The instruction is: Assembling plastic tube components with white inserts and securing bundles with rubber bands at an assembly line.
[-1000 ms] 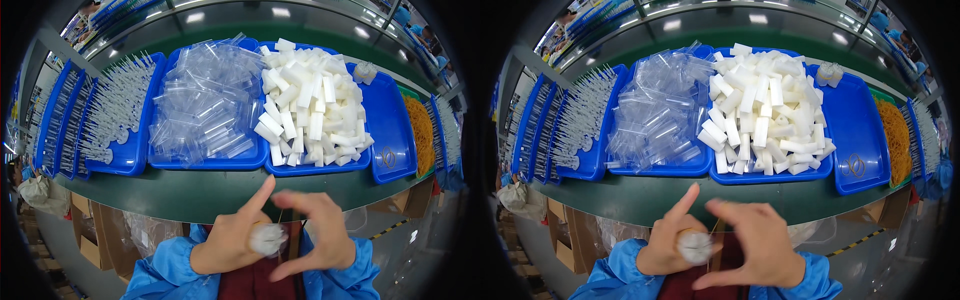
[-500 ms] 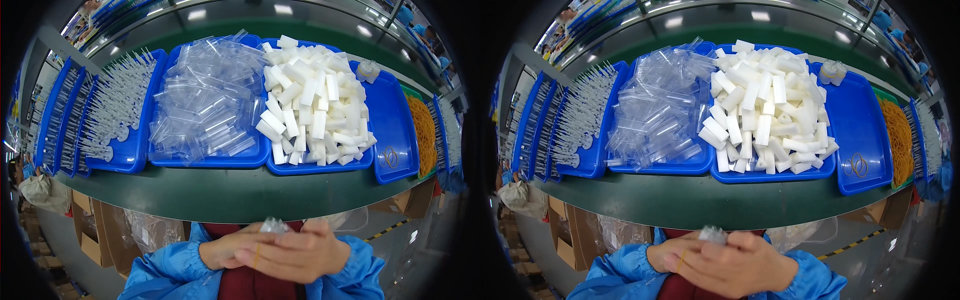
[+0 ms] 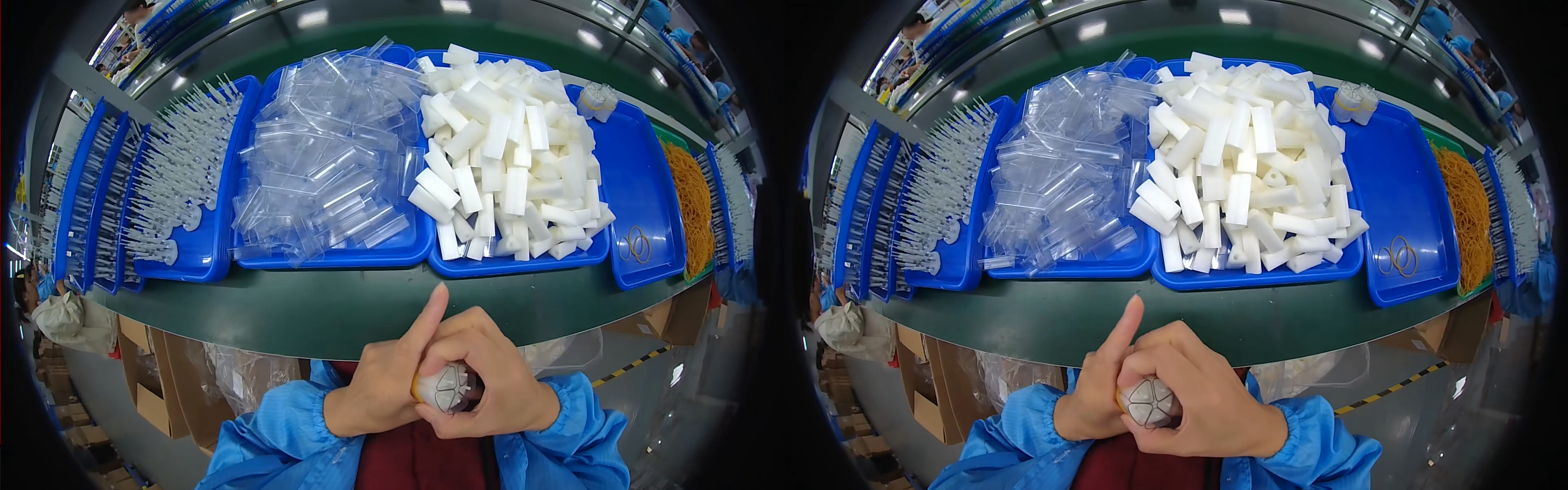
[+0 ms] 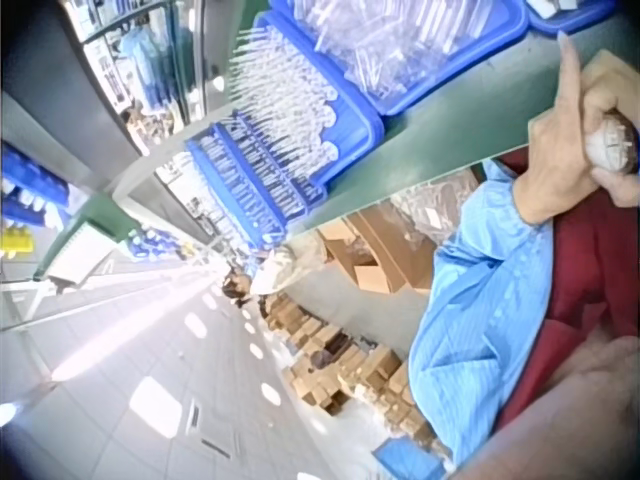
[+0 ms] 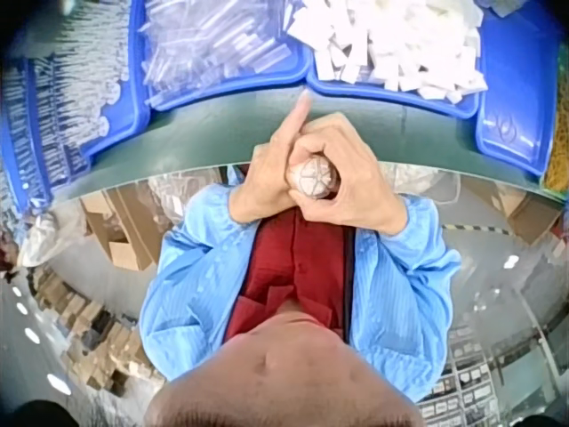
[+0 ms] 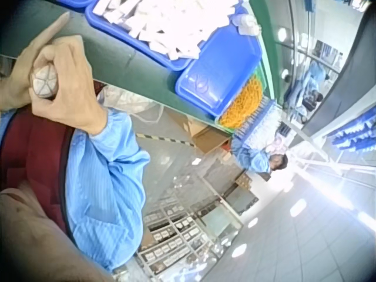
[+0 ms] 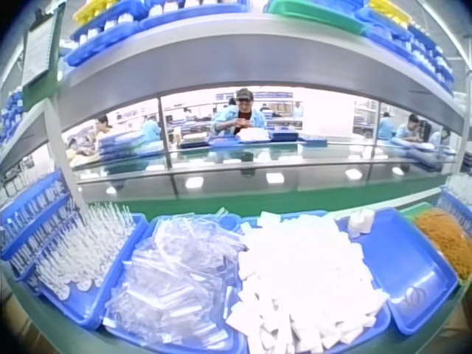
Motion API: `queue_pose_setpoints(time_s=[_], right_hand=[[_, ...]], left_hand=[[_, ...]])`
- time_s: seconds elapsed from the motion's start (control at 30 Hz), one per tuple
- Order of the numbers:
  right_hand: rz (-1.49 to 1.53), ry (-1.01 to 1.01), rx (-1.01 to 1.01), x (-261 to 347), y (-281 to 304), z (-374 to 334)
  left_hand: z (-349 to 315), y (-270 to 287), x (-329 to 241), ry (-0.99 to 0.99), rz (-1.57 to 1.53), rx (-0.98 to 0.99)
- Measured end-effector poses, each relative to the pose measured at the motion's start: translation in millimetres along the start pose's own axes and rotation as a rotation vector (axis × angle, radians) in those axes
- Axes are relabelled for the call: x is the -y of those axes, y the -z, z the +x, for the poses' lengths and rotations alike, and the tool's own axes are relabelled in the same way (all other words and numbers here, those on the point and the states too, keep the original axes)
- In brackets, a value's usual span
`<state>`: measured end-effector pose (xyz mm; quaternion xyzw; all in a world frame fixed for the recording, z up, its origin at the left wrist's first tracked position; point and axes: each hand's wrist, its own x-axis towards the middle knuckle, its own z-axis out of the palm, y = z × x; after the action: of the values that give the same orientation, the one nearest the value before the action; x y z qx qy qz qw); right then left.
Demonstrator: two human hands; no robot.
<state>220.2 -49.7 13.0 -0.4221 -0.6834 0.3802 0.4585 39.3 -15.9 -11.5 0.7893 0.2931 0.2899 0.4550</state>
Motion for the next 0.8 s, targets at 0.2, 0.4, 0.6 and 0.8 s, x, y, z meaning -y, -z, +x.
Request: queue_pose_setpoints(time_s=[0.2, 0.4, 0.6, 0.8], right_hand=[[-0.398, 0.03, -0.13, 5, 4, -7], [-0.145, -0.03, -0.004, 6, 6, -10], [0.082, -0.141, 0.094, -7, 23, -21], [0.016, -0.063, 0.092, -8, 27, -18]], left_hand=[[-3, 10, -2, 0.153, -0.401, 0.061], [-12, 15, 11, 0.392, -0.834, 0.067], [-14, 15, 15, 0.16, -0.743, 0.043], [-16, 10, 17, 0.107, -0.727, 0.02]])
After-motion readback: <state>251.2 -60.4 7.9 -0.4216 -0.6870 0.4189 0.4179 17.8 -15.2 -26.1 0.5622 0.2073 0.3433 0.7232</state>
